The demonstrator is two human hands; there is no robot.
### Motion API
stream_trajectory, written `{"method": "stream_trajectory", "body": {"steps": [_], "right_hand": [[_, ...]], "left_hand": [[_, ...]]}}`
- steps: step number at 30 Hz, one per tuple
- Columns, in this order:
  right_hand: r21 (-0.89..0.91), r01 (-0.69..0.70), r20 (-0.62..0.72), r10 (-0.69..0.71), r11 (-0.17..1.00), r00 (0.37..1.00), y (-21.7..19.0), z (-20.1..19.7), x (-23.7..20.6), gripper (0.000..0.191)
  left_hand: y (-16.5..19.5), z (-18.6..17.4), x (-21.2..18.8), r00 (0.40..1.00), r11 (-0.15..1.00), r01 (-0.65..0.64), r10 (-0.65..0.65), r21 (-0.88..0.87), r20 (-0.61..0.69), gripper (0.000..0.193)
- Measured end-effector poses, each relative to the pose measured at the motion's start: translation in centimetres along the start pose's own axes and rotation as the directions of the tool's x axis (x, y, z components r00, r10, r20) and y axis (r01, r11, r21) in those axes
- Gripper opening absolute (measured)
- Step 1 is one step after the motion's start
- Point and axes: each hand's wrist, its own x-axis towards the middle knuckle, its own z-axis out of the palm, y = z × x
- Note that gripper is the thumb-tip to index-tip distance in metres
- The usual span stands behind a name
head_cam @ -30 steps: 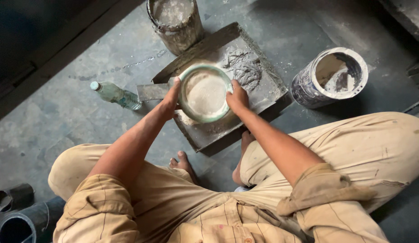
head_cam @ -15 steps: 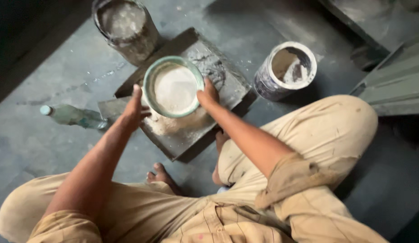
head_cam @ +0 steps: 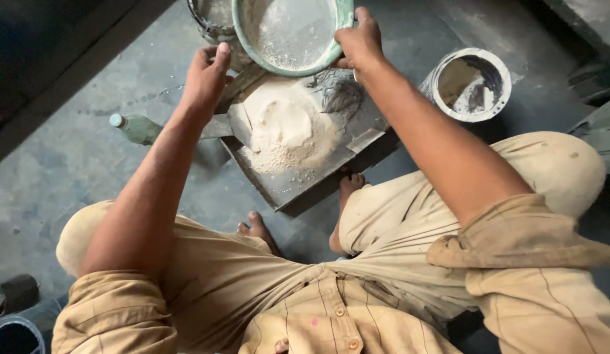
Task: The person sits on the floor and scoops white powder from a bowl onto a metal tray, then pours water from a bucket into the powder and mixes it by hand and with a trowel, working the mixture into a paste on the tray.
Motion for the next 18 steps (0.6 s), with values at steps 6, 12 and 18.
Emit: {"method": "stream_trajectory", "body": {"steps": [6, 12, 18], "right_hand": [[-0.013, 0.002, 0.185, 0.001, 1.0, 0.983, 1.3, 1.7, -0.7, 0.066], [0.008, 0.026, 0.389, -0.027, 1.0, 0.921, 4.5, 1.8, -1.4, 0.066], [-0.571, 0.514, 0.705, 0.062, 0.64, 0.706, 12.4, -4.3, -1.7, 0.078]], "left_hand": [[2.3, -1.4, -2.0, 0.981, 0.98, 0.193, -0.193, 0.05, 0.002, 0.062], [1.6, -1.5, -0.9, 0.951, 0.938, 0.301, -0.281, 0.174, -0.13, 0.027], [1.2, -4.3, -1.2, 0.923, 0.926, 0.351, -0.317, 0.14, -0.216, 0.024]]}}
